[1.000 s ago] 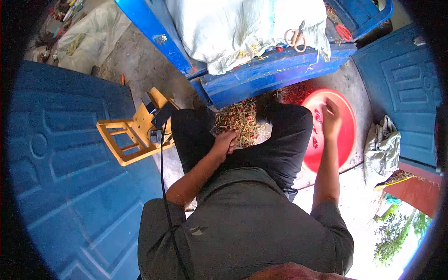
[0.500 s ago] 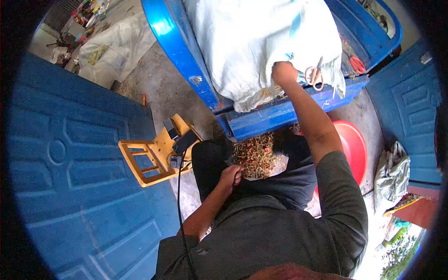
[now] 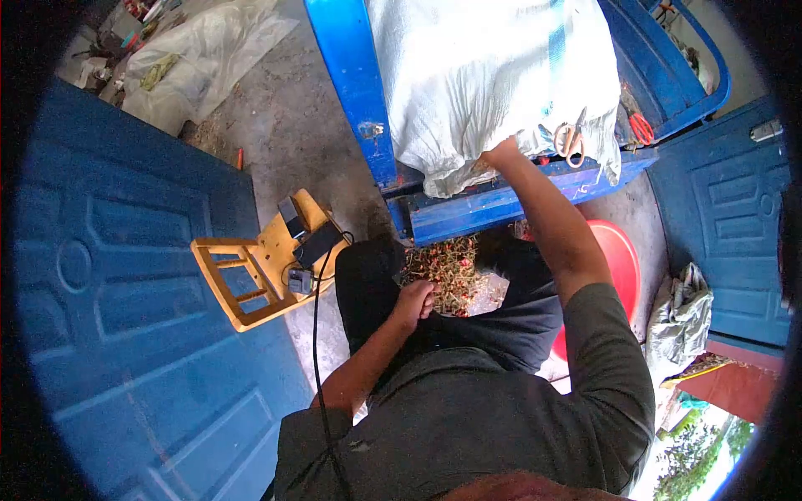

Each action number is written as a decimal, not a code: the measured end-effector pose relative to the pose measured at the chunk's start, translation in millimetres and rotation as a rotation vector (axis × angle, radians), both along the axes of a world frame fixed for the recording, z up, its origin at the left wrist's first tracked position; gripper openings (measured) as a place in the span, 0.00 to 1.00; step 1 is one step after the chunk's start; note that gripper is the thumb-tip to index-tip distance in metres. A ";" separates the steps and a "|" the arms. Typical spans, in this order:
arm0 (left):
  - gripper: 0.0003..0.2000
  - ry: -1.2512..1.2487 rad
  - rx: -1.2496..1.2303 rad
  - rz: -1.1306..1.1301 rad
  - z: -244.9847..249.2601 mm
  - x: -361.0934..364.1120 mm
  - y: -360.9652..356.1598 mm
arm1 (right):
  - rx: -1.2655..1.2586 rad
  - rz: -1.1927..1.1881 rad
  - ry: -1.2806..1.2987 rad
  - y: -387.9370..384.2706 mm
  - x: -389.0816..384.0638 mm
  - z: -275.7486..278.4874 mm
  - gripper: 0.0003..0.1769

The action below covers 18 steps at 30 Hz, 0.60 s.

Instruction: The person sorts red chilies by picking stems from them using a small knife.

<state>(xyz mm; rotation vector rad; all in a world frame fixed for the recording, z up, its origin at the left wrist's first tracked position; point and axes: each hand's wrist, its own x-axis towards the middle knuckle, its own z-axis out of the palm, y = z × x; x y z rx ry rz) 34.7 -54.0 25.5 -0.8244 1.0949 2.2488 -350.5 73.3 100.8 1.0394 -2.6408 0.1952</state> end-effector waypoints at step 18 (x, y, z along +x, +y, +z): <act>0.10 0.015 -0.078 -0.030 5.8 15.4 3.2 | -0.457 -0.174 -0.243 97.4 53.0 50.1 0.11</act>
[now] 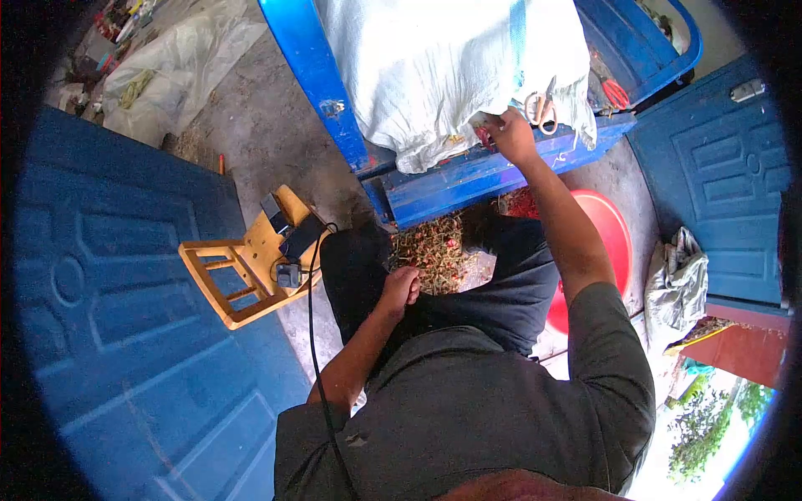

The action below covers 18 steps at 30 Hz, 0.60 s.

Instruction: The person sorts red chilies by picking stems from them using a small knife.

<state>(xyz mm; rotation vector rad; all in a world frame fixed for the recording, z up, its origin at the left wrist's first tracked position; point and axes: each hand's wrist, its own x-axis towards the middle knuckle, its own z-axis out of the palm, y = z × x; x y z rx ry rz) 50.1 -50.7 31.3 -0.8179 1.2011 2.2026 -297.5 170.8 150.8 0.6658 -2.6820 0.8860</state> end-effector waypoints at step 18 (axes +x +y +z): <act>0.11 0.011 -0.087 -0.068 3.5 -1.5 7.6 | -0.815 -0.230 -0.407 30.0 103.8 23.8 0.20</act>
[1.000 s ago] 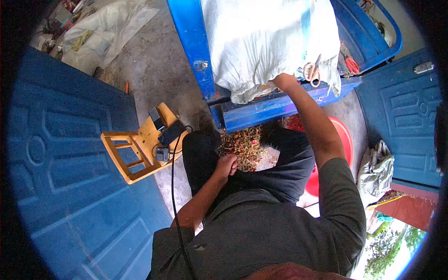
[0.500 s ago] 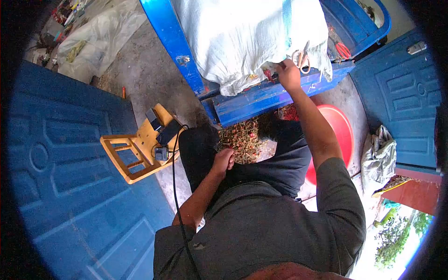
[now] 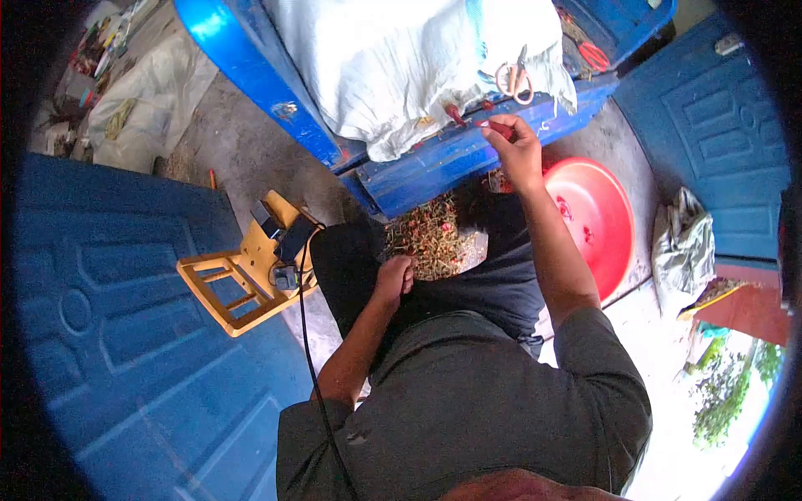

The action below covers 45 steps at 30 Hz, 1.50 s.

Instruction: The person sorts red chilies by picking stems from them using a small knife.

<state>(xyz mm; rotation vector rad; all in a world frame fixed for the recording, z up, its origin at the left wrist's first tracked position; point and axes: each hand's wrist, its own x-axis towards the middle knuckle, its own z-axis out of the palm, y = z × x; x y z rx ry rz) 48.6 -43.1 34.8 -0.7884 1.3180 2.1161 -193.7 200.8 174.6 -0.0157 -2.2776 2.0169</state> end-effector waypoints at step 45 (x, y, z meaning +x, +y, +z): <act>0.10 0.045 0.021 0.087 1.0 30.4 4.3 | 0.769 0.258 0.164 -38.2 -71.1 -32.4 0.22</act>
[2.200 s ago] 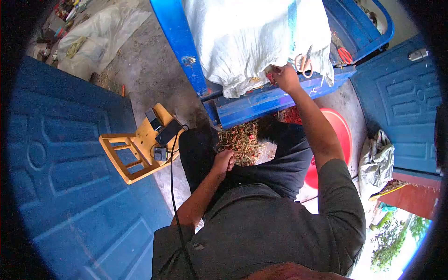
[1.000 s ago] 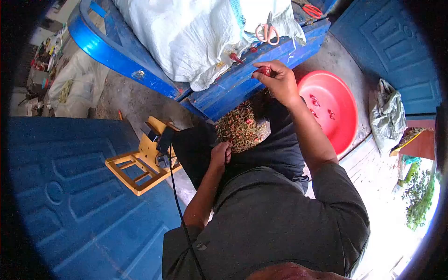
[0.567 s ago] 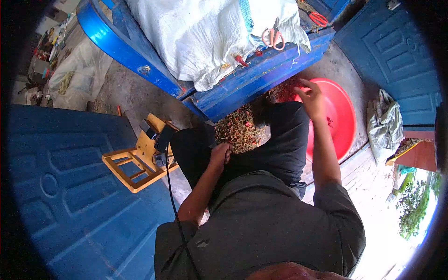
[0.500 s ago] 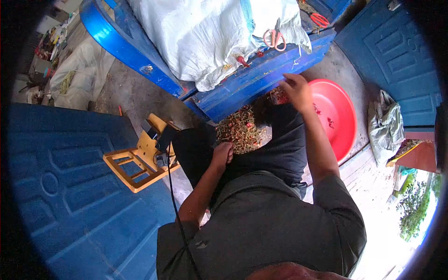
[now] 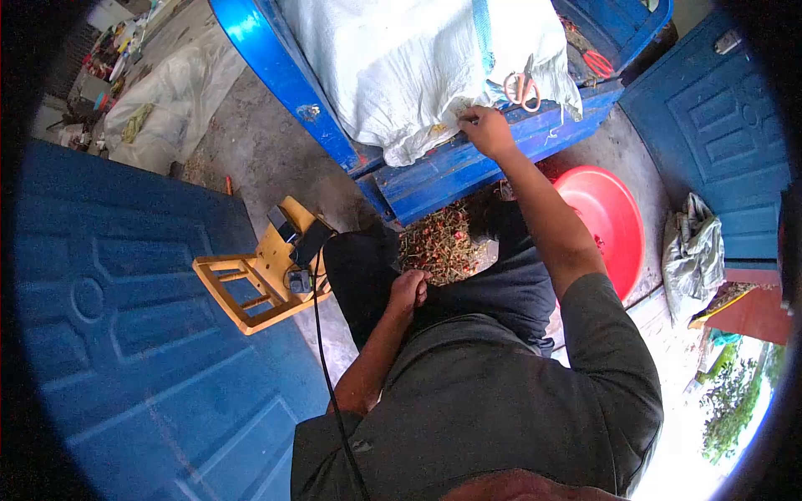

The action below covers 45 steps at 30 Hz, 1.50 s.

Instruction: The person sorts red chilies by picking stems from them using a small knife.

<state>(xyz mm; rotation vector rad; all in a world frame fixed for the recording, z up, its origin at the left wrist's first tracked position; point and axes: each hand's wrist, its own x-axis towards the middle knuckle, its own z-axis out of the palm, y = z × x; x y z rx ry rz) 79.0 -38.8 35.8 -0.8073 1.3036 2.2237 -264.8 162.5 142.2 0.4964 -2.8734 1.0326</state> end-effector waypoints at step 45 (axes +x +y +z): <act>0.10 -0.038 -0.085 -0.126 1.2 -9.4 8.2 | -0.653 -0.036 -0.715 70.3 143.2 47.3 0.21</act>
